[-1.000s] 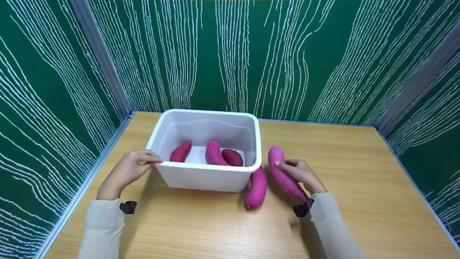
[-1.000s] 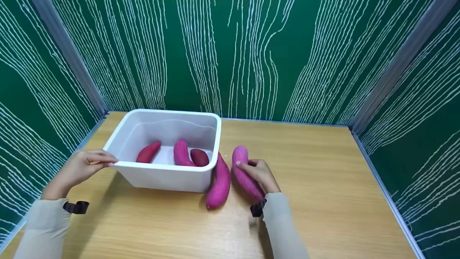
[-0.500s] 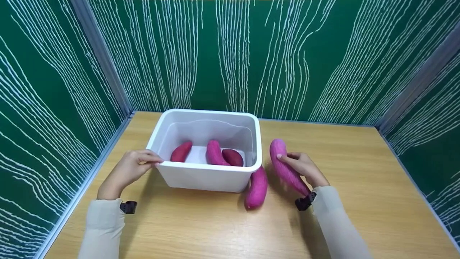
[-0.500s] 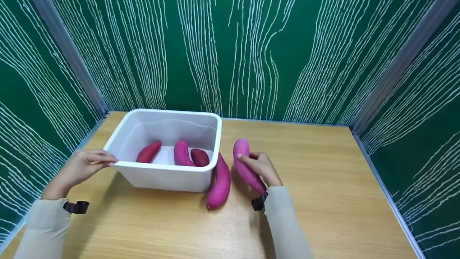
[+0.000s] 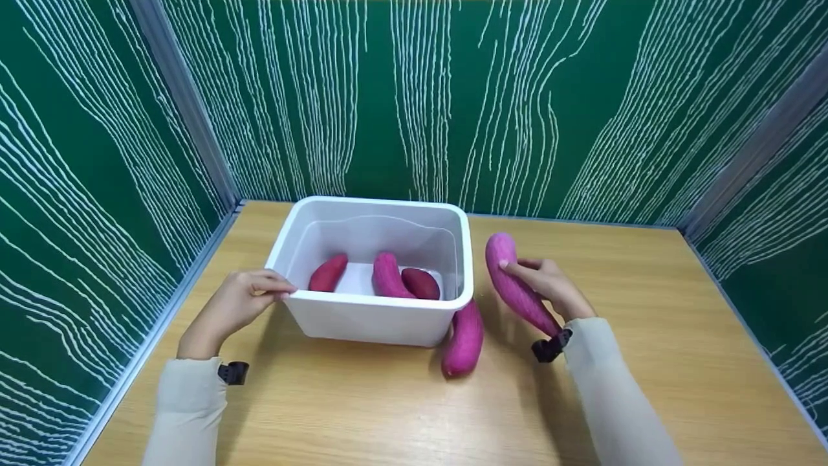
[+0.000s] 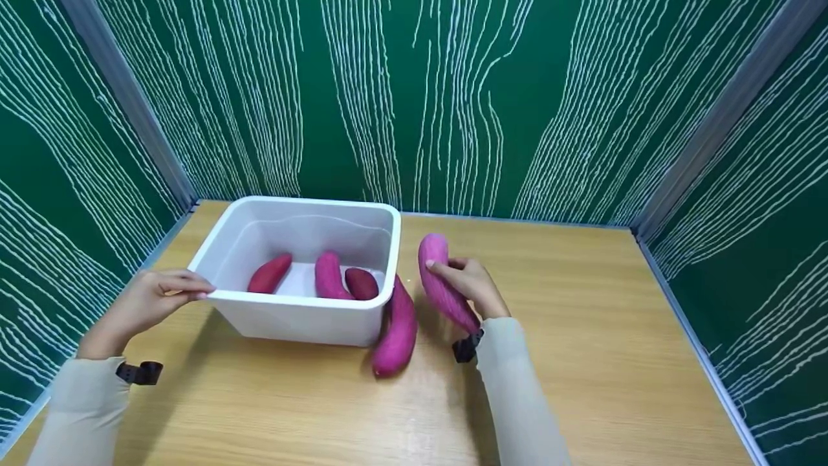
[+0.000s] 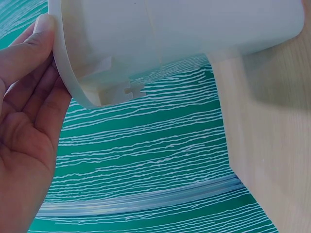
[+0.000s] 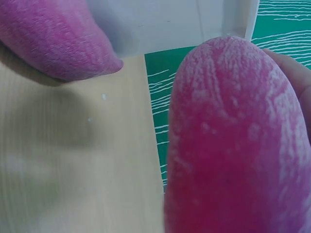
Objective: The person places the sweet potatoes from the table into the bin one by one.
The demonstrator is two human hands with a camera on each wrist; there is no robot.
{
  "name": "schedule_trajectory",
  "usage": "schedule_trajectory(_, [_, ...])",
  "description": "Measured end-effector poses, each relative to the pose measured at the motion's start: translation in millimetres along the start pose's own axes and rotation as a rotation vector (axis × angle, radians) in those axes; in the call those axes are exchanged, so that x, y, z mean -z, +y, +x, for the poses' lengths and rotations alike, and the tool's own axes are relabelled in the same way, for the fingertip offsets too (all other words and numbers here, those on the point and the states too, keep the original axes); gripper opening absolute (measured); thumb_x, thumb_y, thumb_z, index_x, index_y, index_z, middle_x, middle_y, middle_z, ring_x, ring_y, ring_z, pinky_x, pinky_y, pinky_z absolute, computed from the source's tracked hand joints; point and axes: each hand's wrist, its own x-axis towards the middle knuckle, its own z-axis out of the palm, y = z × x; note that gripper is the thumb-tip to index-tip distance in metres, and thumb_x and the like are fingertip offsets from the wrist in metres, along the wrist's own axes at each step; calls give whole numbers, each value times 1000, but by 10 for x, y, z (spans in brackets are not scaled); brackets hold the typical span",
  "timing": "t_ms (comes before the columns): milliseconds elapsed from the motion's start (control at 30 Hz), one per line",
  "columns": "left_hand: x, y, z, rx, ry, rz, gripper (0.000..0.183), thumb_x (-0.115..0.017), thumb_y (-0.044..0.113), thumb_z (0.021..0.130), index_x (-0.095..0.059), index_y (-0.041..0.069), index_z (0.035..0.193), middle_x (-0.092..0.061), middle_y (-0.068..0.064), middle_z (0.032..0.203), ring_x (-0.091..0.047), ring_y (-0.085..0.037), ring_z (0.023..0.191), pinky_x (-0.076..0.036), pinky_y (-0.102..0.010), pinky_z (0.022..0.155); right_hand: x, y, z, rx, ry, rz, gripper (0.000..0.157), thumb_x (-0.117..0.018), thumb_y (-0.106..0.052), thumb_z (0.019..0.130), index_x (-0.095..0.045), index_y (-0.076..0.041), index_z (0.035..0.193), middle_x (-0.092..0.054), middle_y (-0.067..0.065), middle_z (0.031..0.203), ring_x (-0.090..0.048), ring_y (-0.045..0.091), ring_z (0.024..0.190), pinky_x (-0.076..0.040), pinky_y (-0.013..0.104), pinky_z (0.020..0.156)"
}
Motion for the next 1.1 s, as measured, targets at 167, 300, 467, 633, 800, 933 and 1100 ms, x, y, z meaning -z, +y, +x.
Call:
schedule_trajectory(167, [4,3,-9,6,-2,-7,22,-65,-4,87,-77,9,99,-72,-11,106,-64,-36,108,-53,-50,93,33,-111,3,-4,-6,-2,91,-61,-65,82,-39,-3,145,-56,13,120,-58,14,93,-53,21,76])
schedule_trajectory(300, [5,2,-13,-1,0,-12,22,-65,-5,86,-77,9,99,-72,-11,105,-64,-35,106,-54,-49,92,54,-203,11,-10,-3,-24,92,-61,-67,80,-40,-4,145,-56,13,120,-57,15,96,-52,22,77])
schedule_trajectory(467, [2,-2,-10,-9,-2,-16,22,-65,-5,86,-76,8,99,-72,-11,105,-65,-34,105,-55,-48,91,79,-318,17,-9,-9,-58,94,-60,-68,80,-38,-4,145,-55,15,122,-56,19,99,-52,23,79])
schedule_trajectory(633, [3,3,-1,8,-9,-13,22,-66,-4,86,-77,9,100,-72,-11,106,-64,-35,107,-54,-49,92,117,-418,40,8,-8,-70,96,-60,-70,79,-39,-3,144,-55,15,120,-56,20,98,-53,24,77])
schedule_trajectory(800, [1,1,8,-26,9,16,20,-68,-4,84,-77,7,98,-73,-11,104,-65,-34,104,-54,-49,92,119,-504,75,46,-3,-62,87,-62,-68,79,-48,-5,138,-59,12,114,-58,18,92,-55,24,74])
schedule_trajectory(933, [-4,5,11,-36,13,21,19,-68,-4,84,-77,7,97,-73,-11,103,-65,-34,104,-54,-48,92,106,-589,100,82,-8,-52,80,-63,-65,80,-51,-10,136,-59,10,114,-59,17,93,-55,25,75])
schedule_trajectory(1100, [-4,11,6,-23,5,19,21,-66,-6,85,-77,7,98,-72,-11,105,-64,-36,106,-52,-50,93,86,-720,96,83,-19,-70,85,-64,-65,79,-46,-9,141,-58,12,117,-58,20,97,-55,25,77])
